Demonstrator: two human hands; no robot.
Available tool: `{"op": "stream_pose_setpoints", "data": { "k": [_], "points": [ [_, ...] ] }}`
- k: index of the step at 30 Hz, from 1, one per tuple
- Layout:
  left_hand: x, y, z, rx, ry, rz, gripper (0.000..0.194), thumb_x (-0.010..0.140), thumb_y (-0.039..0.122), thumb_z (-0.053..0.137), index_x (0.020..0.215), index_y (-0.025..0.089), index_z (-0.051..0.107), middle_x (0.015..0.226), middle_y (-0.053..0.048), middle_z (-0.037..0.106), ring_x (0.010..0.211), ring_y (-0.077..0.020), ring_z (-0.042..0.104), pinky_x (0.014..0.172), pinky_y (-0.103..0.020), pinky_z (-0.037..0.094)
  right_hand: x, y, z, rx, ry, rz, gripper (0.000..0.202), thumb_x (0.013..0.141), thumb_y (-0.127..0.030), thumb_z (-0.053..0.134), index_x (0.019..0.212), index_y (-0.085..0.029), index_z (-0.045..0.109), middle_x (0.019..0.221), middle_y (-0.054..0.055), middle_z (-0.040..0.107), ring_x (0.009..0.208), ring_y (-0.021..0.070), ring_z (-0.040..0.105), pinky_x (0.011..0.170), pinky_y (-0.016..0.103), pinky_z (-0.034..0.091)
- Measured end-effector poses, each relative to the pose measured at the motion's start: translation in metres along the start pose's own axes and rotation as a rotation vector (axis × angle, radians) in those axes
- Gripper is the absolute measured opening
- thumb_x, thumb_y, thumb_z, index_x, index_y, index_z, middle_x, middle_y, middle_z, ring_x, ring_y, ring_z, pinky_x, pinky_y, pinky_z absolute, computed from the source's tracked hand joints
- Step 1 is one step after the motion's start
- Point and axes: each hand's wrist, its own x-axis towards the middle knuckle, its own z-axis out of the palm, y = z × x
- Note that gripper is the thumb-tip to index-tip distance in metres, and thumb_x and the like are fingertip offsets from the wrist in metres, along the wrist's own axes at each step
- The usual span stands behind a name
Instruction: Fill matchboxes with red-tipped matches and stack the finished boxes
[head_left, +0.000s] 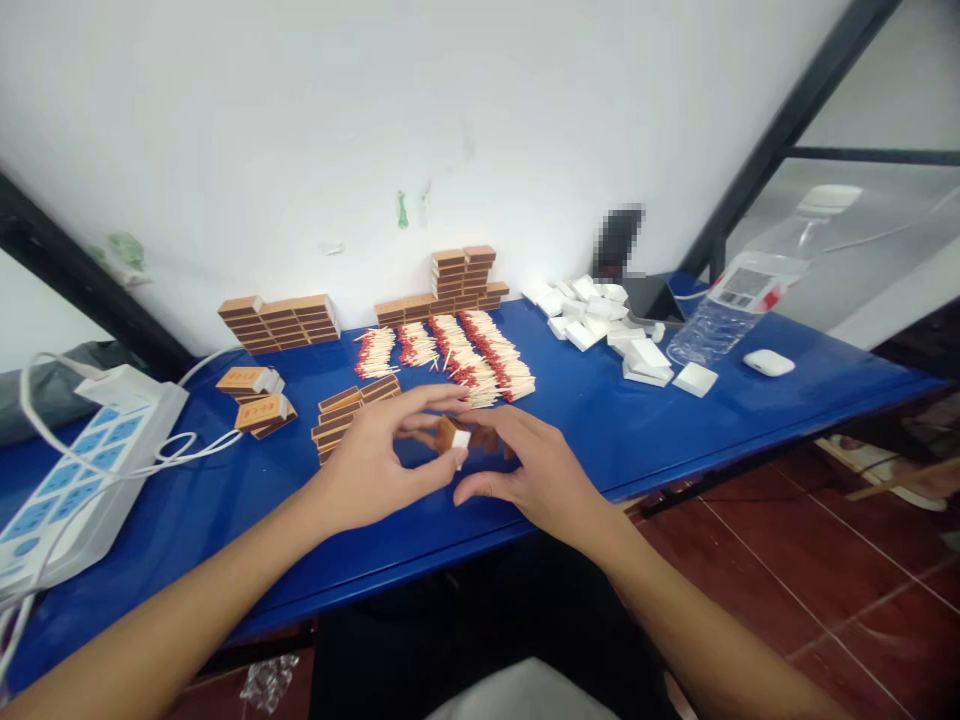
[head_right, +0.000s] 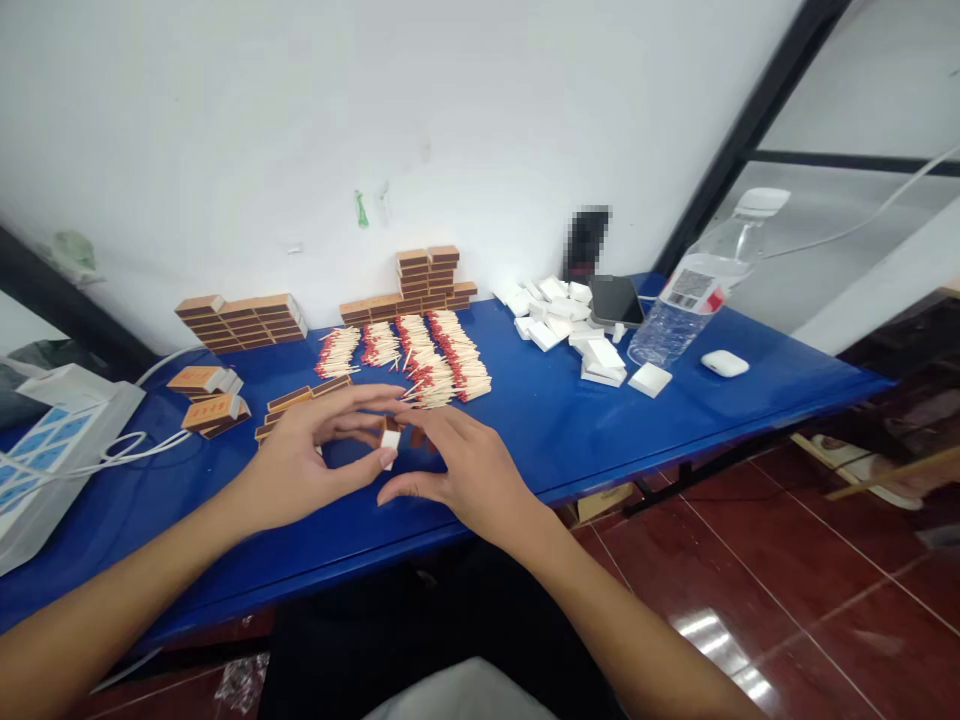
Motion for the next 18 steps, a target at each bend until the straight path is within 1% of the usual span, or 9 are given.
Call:
{"op": "stream_pose_setpoints", "data": {
  "k": [2,3,5,6,8,10,11,13,18],
  "points": [
    [0.004,0.007,-0.022,0.180,0.124,0.032,0.052,0.091,0.034,0.078,0.141,0.024,0.068,0.129,-0.006,0.081,0.106,-0.0207,0.081,0.098,-0.034,0.067,-0.001,0.001,0.000,-0.016,0.008,-0.012,0.067,0.083,-0.062,0.083,0.136,-0.024,0.066,0.103,0.005,0.077,0.088,0.0212,0.073,0.088,0.036,0.062],
    [0.007,0.010,-0.039,0.281,0.218,0.040,0.054,0.091,0.037,0.078,0.142,0.024,0.069,0.129,-0.006,0.081,0.107,-0.0206,0.080,0.100,-0.035,0.066,-0.001,0.001,0.000,-0.022,0.006,-0.012,0.065,0.085,-0.062,0.082,0.135,-0.024,0.067,0.101,0.005,0.077,0.087,0.0206,0.073,0.087,0.035,0.063],
    [0.010,0.013,-0.081,0.484,0.304,-0.025,0.053,0.090,0.042,0.076,0.139,0.021,0.071,0.126,-0.007,0.082,0.105,-0.0223,0.079,0.099,-0.038,0.065,-0.001,0.001,0.000,-0.028,-0.001,-0.012,0.059,0.089,-0.060,0.080,0.132,-0.023,0.067,0.098,0.004,0.076,0.085,0.0194,0.073,0.084,0.033,0.063],
    [0.010,0.013,-0.104,0.600,0.322,-0.116,0.050,0.091,0.044,0.074,0.135,0.021,0.074,0.122,-0.006,0.083,0.103,-0.0234,0.079,0.097,-0.040,0.064,-0.001,0.001,0.000,-0.032,-0.005,-0.011,0.056,0.091,-0.060,0.078,0.131,-0.023,0.067,0.098,0.004,0.076,0.085,0.0191,0.073,0.082,0.033,0.063],
    [0.006,0.011,-0.145,0.911,0.310,-0.385,0.040,0.089,0.050,0.073,0.118,0.024,0.080,0.098,-0.003,0.084,0.092,-0.0263,0.077,0.087,-0.042,0.061,-0.001,0.000,-0.001,-0.040,-0.009,-0.013,0.051,0.094,-0.058,0.076,0.129,-0.022,0.068,0.098,0.005,0.076,0.085,0.0188,0.073,0.080,0.032,0.062],
    [0.000,0.005,-0.171,1.119,0.196,-0.616,0.042,0.088,0.056,0.070,0.115,0.025,0.081,0.093,-0.005,0.083,0.088,-0.0300,0.074,0.082,-0.043,0.056,0.000,0.000,0.000,-0.042,-0.007,-0.020,0.047,0.096,-0.057,0.075,0.126,-0.022,0.069,0.097,0.005,0.076,0.085,0.0185,0.073,0.079,0.031,0.062],
    [-0.002,0.003,-0.177,1.171,0.151,-0.651,0.043,0.088,0.058,0.068,0.113,0.025,0.082,0.099,-0.005,0.084,0.090,-0.0306,0.073,0.081,-0.041,0.054,0.000,0.000,0.000,-0.043,-0.004,-0.023,0.045,0.097,-0.057,0.074,0.125,-0.022,0.069,0.096,0.004,0.076,0.085,0.0184,0.073,0.078,0.030,0.062],
    [-0.004,-0.003,-0.178,1.230,0.056,-0.709,0.050,0.089,0.066,0.063,0.109,0.024,0.081,0.104,-0.006,0.084,0.090,-0.0323,0.072,0.078,-0.040,0.051,0.001,-0.001,0.001,-0.045,0.000,-0.028,0.041,0.099,-0.056,0.073,0.121,-0.021,0.070,0.094,0.004,0.076,0.084,0.0179,0.073,0.078,0.030,0.061],
    [0.003,-0.013,-0.155,1.288,-0.052,-0.789,0.054,0.091,0.066,0.056,0.113,0.023,0.079,0.110,-0.012,0.083,0.099,-0.0391,0.073,0.078,-0.042,0.049,0.001,-0.001,0.000,-0.062,-0.005,-0.021,0.036,0.100,-0.053,0.072,0.115,-0.019,0.072,0.094,0.005,0.075,0.086,0.0178,0.072,0.078,0.030,0.059]
  ]
}}
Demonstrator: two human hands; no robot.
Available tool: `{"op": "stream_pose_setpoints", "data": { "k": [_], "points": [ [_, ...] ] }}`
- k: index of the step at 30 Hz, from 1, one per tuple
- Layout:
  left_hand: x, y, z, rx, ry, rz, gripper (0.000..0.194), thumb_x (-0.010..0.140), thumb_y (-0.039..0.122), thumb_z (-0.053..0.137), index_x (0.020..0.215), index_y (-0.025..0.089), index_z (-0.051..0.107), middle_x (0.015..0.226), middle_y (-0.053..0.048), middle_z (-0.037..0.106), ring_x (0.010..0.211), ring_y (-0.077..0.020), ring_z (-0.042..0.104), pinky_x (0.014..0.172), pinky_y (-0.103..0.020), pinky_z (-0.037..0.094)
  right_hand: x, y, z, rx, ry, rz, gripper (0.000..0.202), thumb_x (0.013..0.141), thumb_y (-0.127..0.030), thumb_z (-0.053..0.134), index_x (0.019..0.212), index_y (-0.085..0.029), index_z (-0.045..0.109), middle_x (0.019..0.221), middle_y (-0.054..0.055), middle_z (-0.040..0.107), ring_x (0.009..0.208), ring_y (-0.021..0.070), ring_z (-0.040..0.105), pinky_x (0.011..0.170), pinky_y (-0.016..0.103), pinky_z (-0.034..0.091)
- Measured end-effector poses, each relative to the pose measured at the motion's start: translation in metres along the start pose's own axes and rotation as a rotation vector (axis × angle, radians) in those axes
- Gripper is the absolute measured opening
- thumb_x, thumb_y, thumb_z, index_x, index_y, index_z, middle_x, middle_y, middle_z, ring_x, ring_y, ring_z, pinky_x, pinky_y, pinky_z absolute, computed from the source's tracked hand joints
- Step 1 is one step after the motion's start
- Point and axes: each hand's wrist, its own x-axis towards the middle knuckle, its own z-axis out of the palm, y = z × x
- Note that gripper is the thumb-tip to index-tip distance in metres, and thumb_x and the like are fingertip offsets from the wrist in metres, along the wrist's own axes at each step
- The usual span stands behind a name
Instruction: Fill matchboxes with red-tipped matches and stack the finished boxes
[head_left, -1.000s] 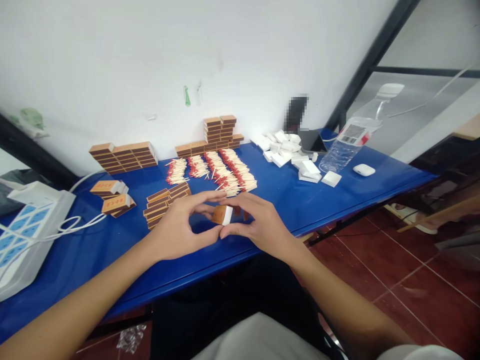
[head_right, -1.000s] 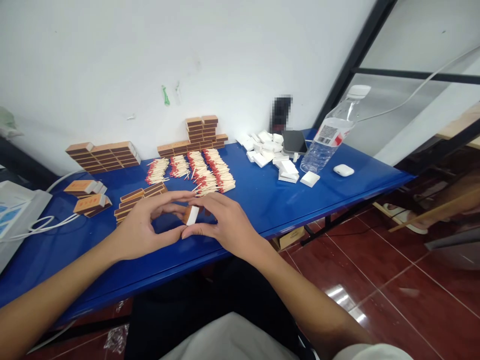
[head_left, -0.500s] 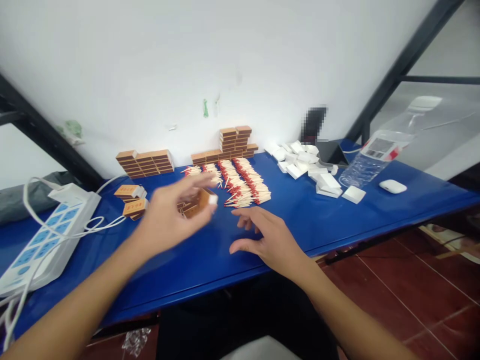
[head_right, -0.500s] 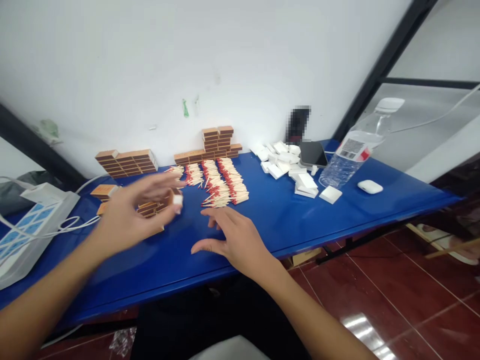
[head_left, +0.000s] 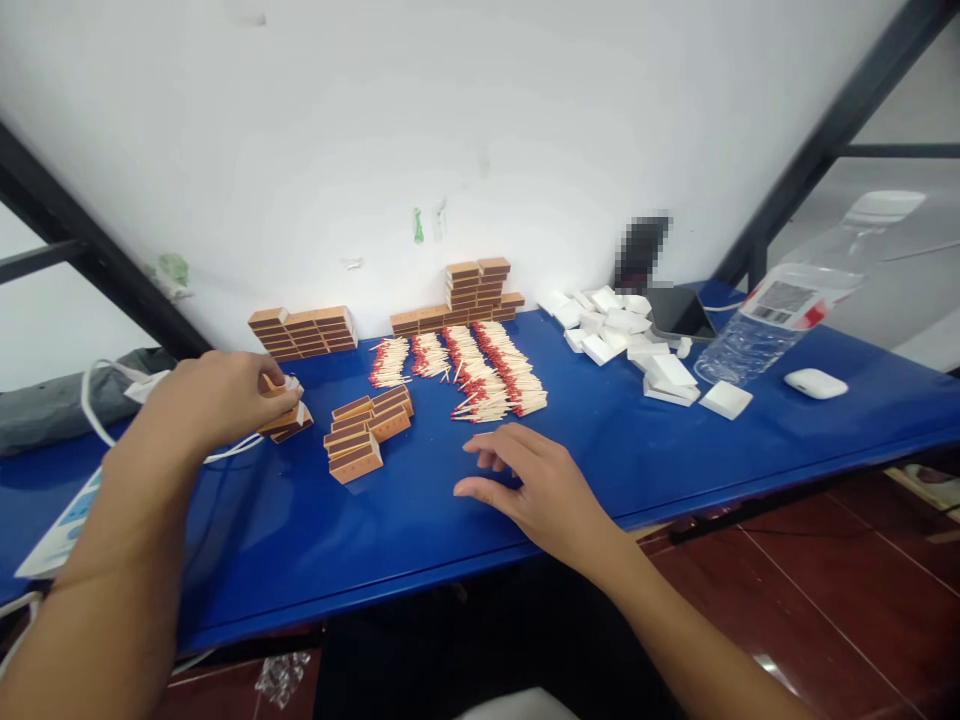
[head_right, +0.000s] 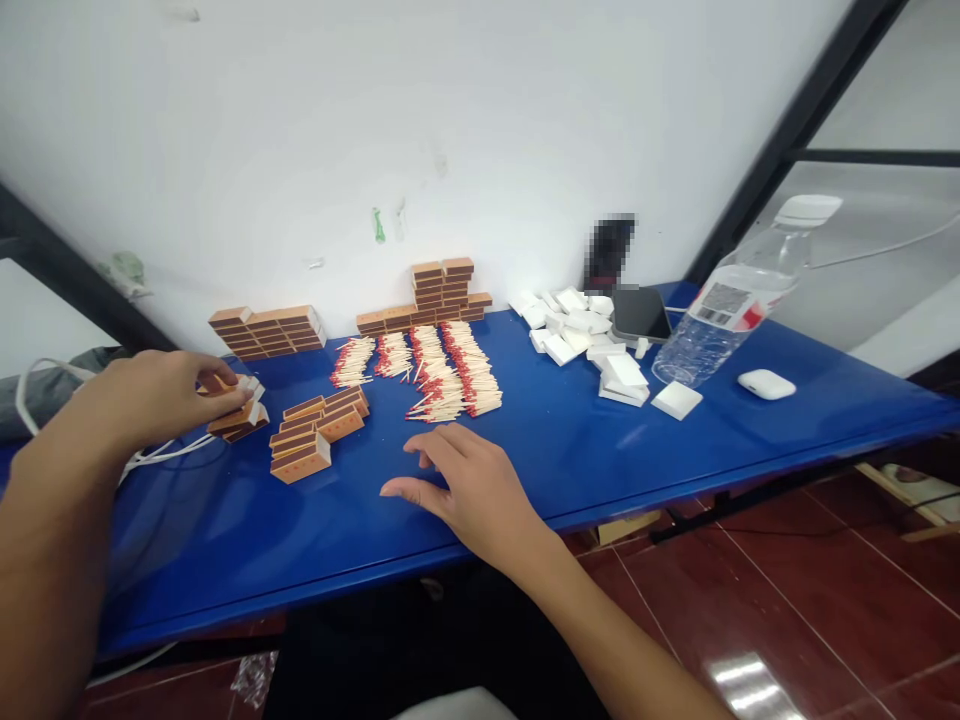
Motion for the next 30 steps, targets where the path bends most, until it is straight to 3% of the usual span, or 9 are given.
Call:
{"op": "stream_pose_setpoints", "data": {
  "k": [4,8,14,19,22,25,27,30],
  "points": [
    [0.002,0.002,0.002,-0.017,-0.042,0.035,0.055,0.090,0.063,0.061,0.119,0.019,0.078,0.115,-0.012,0.083,0.101,-0.0370,0.073,0.080,-0.039,0.048,0.000,0.000,0.000,0.002,-0.007,0.007,0.035,0.100,-0.052,0.073,0.111,-0.019,0.073,0.093,0.005,0.075,0.086,0.0179,0.072,0.077,0.031,0.058],
    [0.001,-0.001,-0.002,-0.052,-0.032,0.010,0.062,0.092,0.070,0.057,0.124,0.021,0.077,0.118,-0.012,0.082,0.104,-0.0372,0.072,0.079,-0.038,0.046,0.000,0.000,0.000,0.007,-0.014,0.018,0.033,0.100,-0.052,0.073,0.109,-0.020,0.074,0.093,0.005,0.075,0.085,0.0172,0.071,0.076,0.030,0.058],
    [-0.001,-0.002,-0.008,-0.092,0.102,-0.005,0.053,0.092,0.066,0.062,0.113,0.020,0.077,0.105,-0.009,0.081,0.090,-0.0317,0.069,0.070,-0.035,0.040,0.000,0.001,-0.001,0.003,-0.017,0.016,0.030,0.099,-0.050,0.075,0.105,-0.021,0.074,0.091,0.004,0.075,0.084,0.0175,0.071,0.075,0.030,0.056],
    [-0.003,0.014,0.001,-0.430,0.149,0.322,0.053,0.084,0.071,0.074,0.101,0.022,0.080,0.081,-0.003,0.075,0.071,-0.0194,0.063,0.068,-0.033,0.045,-0.001,-0.001,0.003,0.002,-0.015,0.024,0.029,0.100,-0.050,0.075,0.104,-0.021,0.074,0.090,0.003,0.075,0.083,0.0177,0.071,0.076,0.030,0.056],
    [-0.007,0.038,0.012,-0.540,0.225,0.570,0.045,0.087,0.068,0.074,0.096,0.024,0.081,0.085,-0.002,0.076,0.073,-0.0171,0.063,0.069,-0.031,0.047,0.001,0.000,0.003,0.010,0.022,0.034,0.026,0.102,-0.048,0.074,0.100,-0.022,0.074,0.090,0.003,0.075,0.082,0.0176,0.070,0.076,0.030,0.055],
    [-0.014,0.063,0.025,-0.531,0.325,0.697,0.044,0.097,0.063,0.066,0.088,0.022,0.077,0.087,-0.005,0.074,0.081,-0.0193,0.064,0.073,-0.033,0.047,0.005,0.014,-0.017,-0.062,0.092,0.037,0.021,0.107,-0.039,0.069,0.095,-0.023,0.075,0.088,0.003,0.076,0.080,0.0180,0.068,0.077,0.032,0.053],
    [-0.019,0.075,0.032,-0.454,0.398,0.772,0.038,0.102,0.055,0.063,0.090,0.021,0.077,0.087,-0.006,0.072,0.086,-0.0215,0.063,0.075,-0.034,0.048,0.006,0.033,-0.043,-0.210,0.189,0.085,0.022,0.107,-0.038,0.066,0.093,-0.023,0.075,0.084,0.003,0.074,0.076,0.0192,0.065,0.074,0.034,0.051],
    [-0.021,0.082,0.041,-0.304,0.492,0.822,0.030,0.104,0.043,0.061,0.089,0.020,0.074,0.086,-0.008,0.070,0.086,-0.0236,0.062,0.073,-0.037,0.048,-0.004,0.068,-0.092,-0.441,0.293,0.275,0.025,0.104,-0.044,0.066,0.092,-0.024,0.074,0.082,0.005,0.072,0.070,0.0214,0.061,0.070,0.037,0.048]
  ]
}}
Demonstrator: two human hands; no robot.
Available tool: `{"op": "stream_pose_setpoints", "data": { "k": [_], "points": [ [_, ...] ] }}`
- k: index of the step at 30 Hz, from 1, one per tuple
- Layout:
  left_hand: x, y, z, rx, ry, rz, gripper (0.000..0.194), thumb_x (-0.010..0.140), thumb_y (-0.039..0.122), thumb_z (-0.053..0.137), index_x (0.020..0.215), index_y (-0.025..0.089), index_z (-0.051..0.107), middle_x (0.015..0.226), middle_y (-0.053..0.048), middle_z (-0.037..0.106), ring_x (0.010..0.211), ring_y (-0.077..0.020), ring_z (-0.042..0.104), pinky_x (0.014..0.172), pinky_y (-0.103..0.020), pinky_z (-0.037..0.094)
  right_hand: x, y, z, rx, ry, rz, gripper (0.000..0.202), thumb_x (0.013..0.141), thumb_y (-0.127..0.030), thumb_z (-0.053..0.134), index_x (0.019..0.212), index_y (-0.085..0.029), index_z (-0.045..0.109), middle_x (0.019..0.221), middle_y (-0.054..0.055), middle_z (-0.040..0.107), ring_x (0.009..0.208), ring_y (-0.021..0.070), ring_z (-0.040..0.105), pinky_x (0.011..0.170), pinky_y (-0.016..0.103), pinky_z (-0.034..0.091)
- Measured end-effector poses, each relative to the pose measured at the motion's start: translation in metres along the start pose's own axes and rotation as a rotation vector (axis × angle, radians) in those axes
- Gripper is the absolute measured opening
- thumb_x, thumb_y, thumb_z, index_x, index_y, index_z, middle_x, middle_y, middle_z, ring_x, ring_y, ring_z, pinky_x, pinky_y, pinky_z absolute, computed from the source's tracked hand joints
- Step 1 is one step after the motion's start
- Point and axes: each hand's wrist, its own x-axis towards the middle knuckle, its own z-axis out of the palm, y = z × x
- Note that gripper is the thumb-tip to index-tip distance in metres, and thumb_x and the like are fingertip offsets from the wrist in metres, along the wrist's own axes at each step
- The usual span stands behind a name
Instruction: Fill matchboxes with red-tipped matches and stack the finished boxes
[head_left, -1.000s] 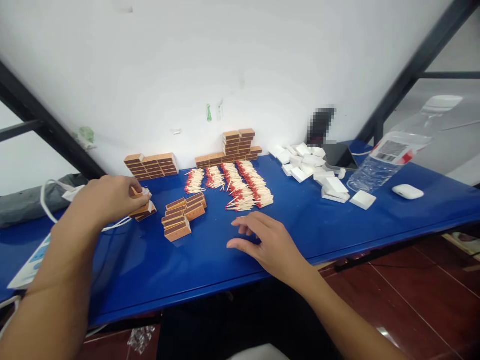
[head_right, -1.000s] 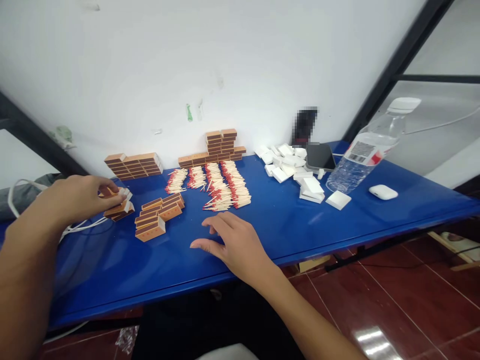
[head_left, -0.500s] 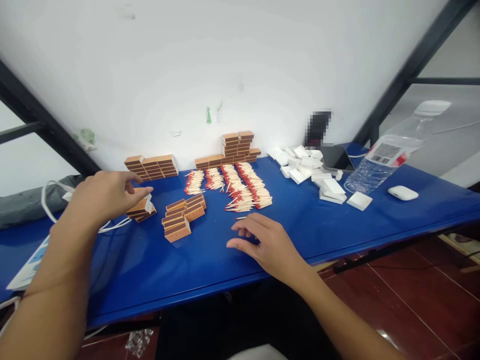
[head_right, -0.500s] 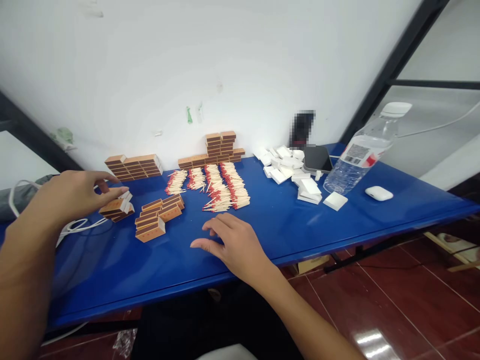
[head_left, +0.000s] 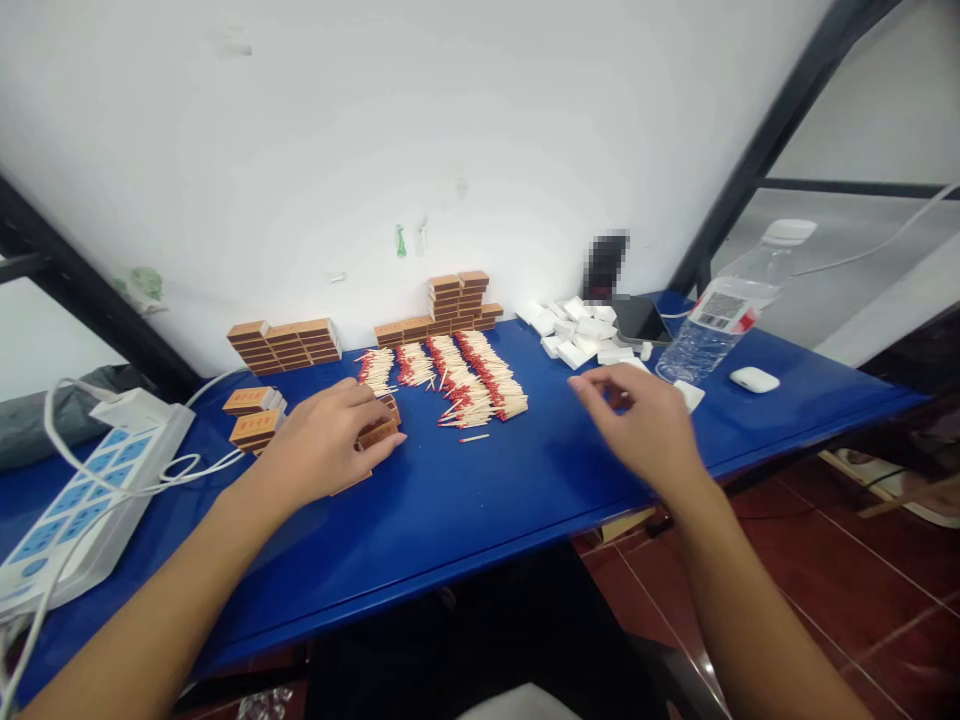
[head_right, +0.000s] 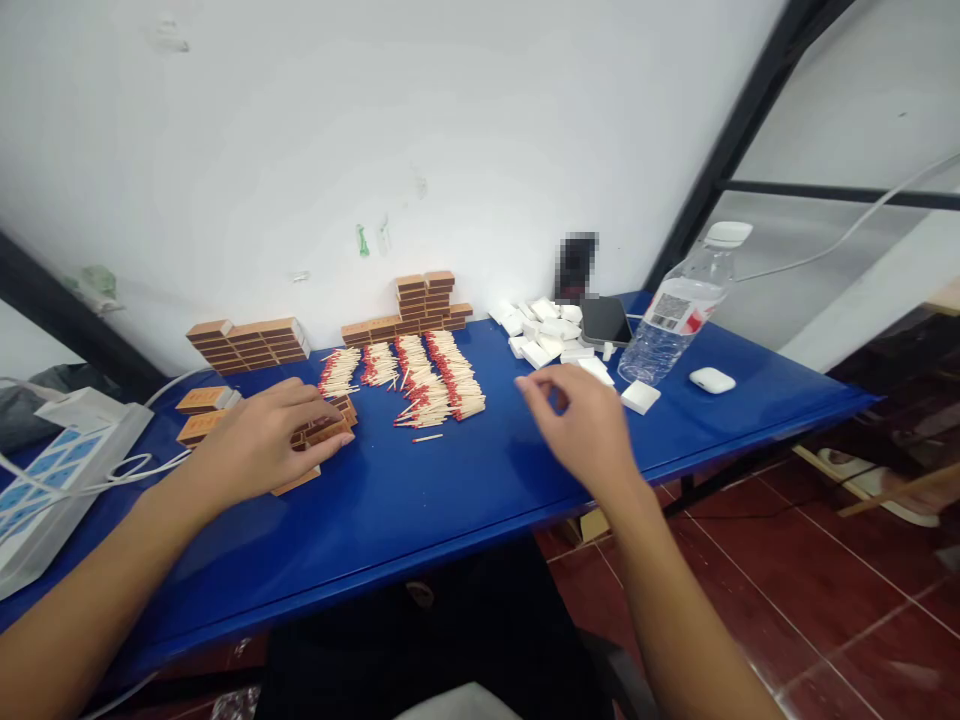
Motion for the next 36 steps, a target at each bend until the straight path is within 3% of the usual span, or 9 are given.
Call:
{"op": "stream_pose_setpoints", "data": {
  "k": [2,5,9,14,20,23,28,31,36],
  "points": [
    [-0.001,-0.002,0.003,0.064,0.016,0.052,0.026,0.104,0.038,0.061,0.091,0.019,0.073,0.086,-0.008,0.069,0.085,-0.0244,0.062,0.072,-0.038,0.048,0.004,0.035,-0.016,-0.145,0.005,0.084,0.024,0.101,-0.045,0.065,0.093,-0.024,0.074,0.085,0.007,0.073,0.072,0.0237,0.061,0.072,0.040,0.048],
    [0.000,-0.005,0.004,0.100,0.038,0.087,0.022,0.103,0.033,0.062,0.091,0.019,0.073,0.086,-0.008,0.070,0.084,-0.0246,0.061,0.073,-0.039,0.049,0.003,0.073,-0.029,-0.245,-0.076,0.090,0.031,0.098,-0.052,0.064,0.095,-0.023,0.076,0.087,0.010,0.072,0.078,0.0288,0.063,0.077,0.045,0.050],
    [0.003,-0.004,0.003,0.095,0.106,0.093,0.021,0.104,0.031,0.062,0.091,0.019,0.074,0.083,-0.007,0.071,0.082,-0.0245,0.061,0.071,-0.039,0.049,0.000,0.096,-0.028,-0.296,0.014,0.056,0.034,0.097,-0.057,0.065,0.099,-0.024,0.073,0.094,0.013,0.068,0.093,0.0338,0.062,0.085,0.048,0.052],
    [0.006,0.009,0.005,0.131,0.215,0.192,0.018,0.105,0.027,0.061,0.094,0.019,0.073,0.080,-0.005,0.070,0.077,-0.0221,0.060,0.072,-0.037,0.050,0.002,0.100,-0.017,-0.326,0.084,0.133,0.037,0.099,-0.055,0.061,0.106,-0.021,0.073,0.097,0.014,0.066,0.099,0.0358,0.062,0.091,0.050,0.052],
    [0.007,0.031,0.010,0.089,0.337,0.308,0.009,0.103,0.024,0.067,0.109,0.019,0.072,0.091,-0.006,0.076,0.085,-0.0220,0.069,0.078,-0.037,0.056,0.002,0.098,-0.015,-0.358,0.121,0.193,0.033,0.098,-0.054,0.061,0.094,-0.023,0.070,0.099,0.016,0.069,0.101,0.0381,0.063,0.094,0.052,0.051],
    [0.008,0.038,0.012,0.061,0.361,0.347,0.010,0.101,0.022,0.069,0.110,0.018,0.071,0.092,-0.007,0.077,0.088,-0.0230,0.071,0.079,-0.038,0.058,0.004,0.096,-0.015,-0.374,0.141,0.259,0.037,0.095,-0.058,0.063,0.099,-0.022,0.069,0.102,0.018,0.072,0.102,0.0408,0.064,0.090,0.053,0.051],
    [0.008,0.041,0.014,0.029,0.365,0.358,0.009,0.101,0.021,0.070,0.109,0.017,0.071,0.088,-0.006,0.075,0.085,-0.0223,0.070,0.079,-0.039,0.060,0.008,0.096,-0.012,-0.307,0.127,0.416,0.038,0.089,-0.060,0.068,0.099,-0.023,0.067,0.089,0.015,0.077,0.089,0.0405,0.068,0.080,0.052,0.051],
    [0.008,0.041,0.014,0.026,0.367,0.356,0.008,0.101,0.021,0.070,0.108,0.018,0.071,0.087,-0.006,0.075,0.085,-0.0222,0.070,0.078,-0.038,0.060,0.007,0.097,-0.011,-0.283,0.157,0.409,0.034,0.090,-0.056,0.066,0.101,-0.024,0.068,0.086,0.013,0.078,0.085,0.0389,0.068,0.081,0.053,0.051],
    [0.008,0.041,0.017,0.015,0.356,0.367,0.008,0.100,0.021,0.071,0.106,0.017,0.071,0.086,-0.006,0.074,0.084,-0.0221,0.069,0.080,-0.039,0.060,0.005,0.100,-0.012,-0.310,0.079,0.288,0.039,0.089,-0.061,0.071,0.101,-0.024,0.068,0.089,0.012,0.073,0.089,0.0360,0.063,0.083,0.051,0.051]
  ]
}}
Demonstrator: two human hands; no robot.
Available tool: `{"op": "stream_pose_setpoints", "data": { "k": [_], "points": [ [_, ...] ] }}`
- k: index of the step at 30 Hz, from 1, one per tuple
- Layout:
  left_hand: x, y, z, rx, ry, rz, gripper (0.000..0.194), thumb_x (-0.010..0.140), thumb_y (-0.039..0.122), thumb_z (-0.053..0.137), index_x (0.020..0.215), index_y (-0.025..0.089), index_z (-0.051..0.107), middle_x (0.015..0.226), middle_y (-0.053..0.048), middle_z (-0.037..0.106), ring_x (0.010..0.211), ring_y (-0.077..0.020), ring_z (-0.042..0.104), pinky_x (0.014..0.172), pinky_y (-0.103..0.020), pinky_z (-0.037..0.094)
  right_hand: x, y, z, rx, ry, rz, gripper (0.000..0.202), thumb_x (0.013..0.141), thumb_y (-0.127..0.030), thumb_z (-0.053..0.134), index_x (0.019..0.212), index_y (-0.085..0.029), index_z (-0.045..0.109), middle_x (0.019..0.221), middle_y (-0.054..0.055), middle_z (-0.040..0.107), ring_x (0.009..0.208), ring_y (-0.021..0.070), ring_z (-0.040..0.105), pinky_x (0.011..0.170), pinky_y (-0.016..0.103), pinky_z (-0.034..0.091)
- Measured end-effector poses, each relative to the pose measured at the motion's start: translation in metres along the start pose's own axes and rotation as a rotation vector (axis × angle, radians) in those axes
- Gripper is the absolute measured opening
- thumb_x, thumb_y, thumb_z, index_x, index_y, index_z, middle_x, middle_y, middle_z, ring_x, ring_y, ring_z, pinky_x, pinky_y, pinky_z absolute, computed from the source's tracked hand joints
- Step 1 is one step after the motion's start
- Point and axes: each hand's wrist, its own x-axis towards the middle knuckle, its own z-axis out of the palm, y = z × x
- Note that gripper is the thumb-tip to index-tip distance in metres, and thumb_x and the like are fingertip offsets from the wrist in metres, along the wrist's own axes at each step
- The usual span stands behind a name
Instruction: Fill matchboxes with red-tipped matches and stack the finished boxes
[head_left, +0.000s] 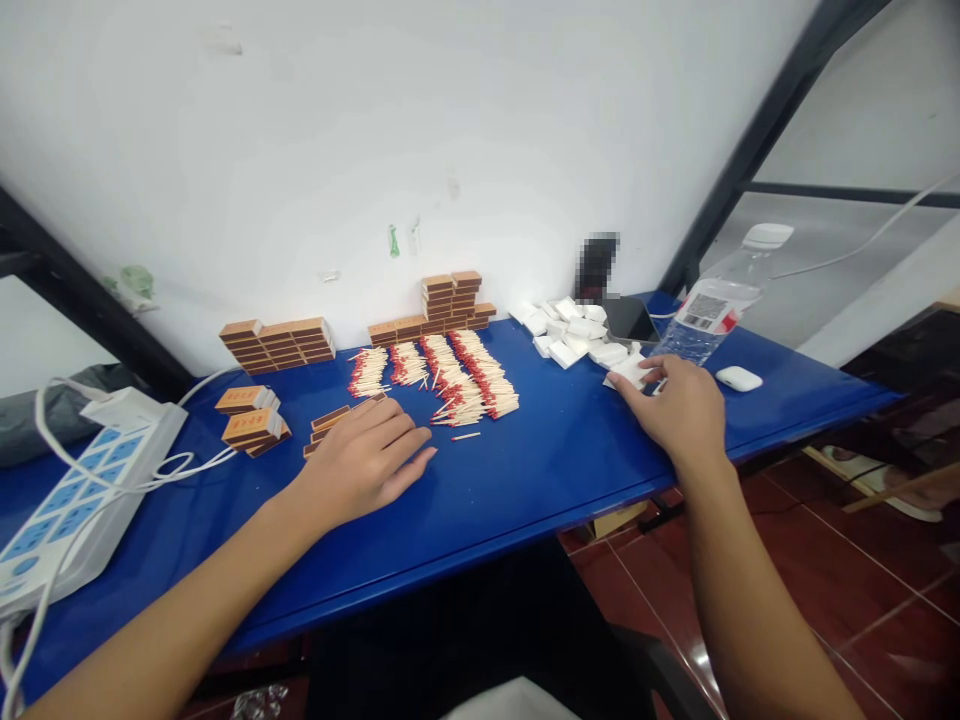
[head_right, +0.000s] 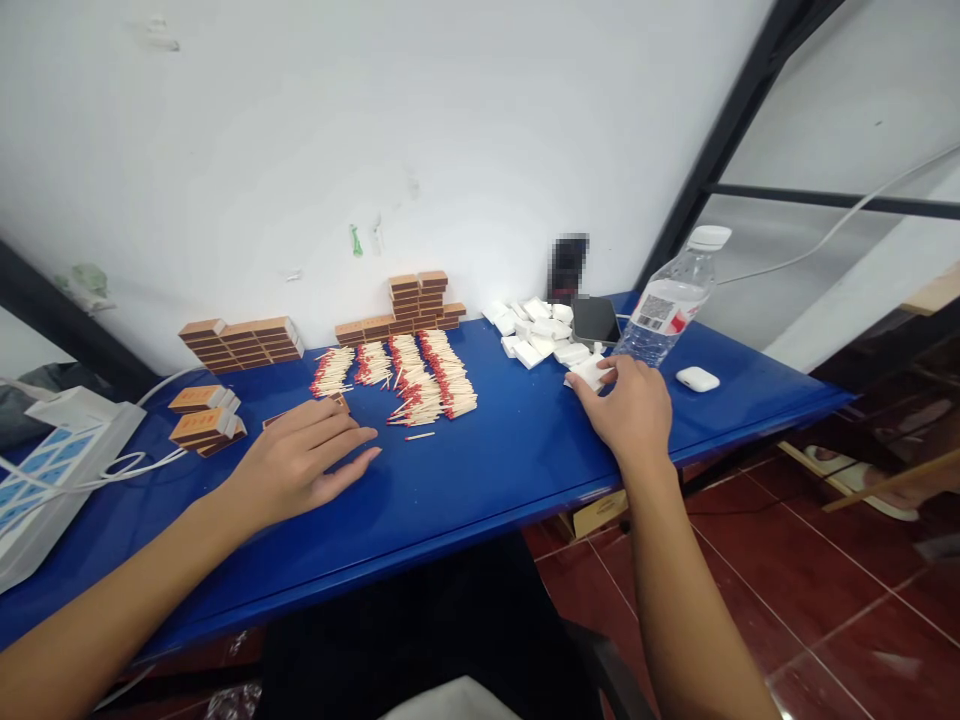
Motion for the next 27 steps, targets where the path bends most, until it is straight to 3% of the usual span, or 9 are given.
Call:
{"op": "stream_pose_setpoints", "data": {
  "k": [9,12,17,27],
  "points": [
    [0.002,0.002,-0.002,-0.039,0.000,-0.005,0.007,0.098,0.019,0.073,0.105,0.018,0.073,0.089,-0.006,0.075,0.086,-0.0224,0.069,0.081,-0.039,0.059,-0.003,-0.001,0.002,0.039,0.031,-0.220,0.022,0.098,-0.046,0.064,0.093,-0.025,0.071,0.100,0.014,0.065,0.104,0.0370,0.062,0.099,0.055,0.053],
    [0.002,0.002,-0.004,-0.053,0.000,-0.012,0.007,0.098,0.019,0.072,0.105,0.019,0.073,0.089,-0.006,0.075,0.086,-0.0226,0.069,0.080,-0.040,0.060,-0.002,-0.004,0.001,0.083,0.065,-0.213,0.022,0.097,-0.047,0.068,0.093,-0.025,0.071,0.104,0.014,0.065,0.108,0.0365,0.063,0.099,0.056,0.055],
    [0.000,0.002,-0.005,-0.056,-0.005,-0.023,0.004,0.100,0.020,0.070,0.104,0.020,0.072,0.091,-0.005,0.076,0.088,-0.0221,0.070,0.081,-0.040,0.061,-0.003,-0.007,0.001,0.267,0.023,-0.174,0.024,0.092,-0.049,0.073,0.091,-0.025,0.072,0.117,0.017,0.068,0.120,0.0390,0.063,0.079,0.050,0.061],
    [0.000,0.005,-0.004,-0.086,-0.020,-0.024,0.003,0.102,0.022,0.069,0.102,0.020,0.071,0.092,-0.005,0.077,0.088,-0.0217,0.069,0.081,-0.039,0.059,0.000,-0.008,-0.001,0.389,-0.026,-0.197,0.025,0.099,-0.049,0.066,0.093,-0.025,0.069,0.125,0.017,0.072,0.123,0.0351,0.067,0.092,0.051,0.062]
  ]
}}
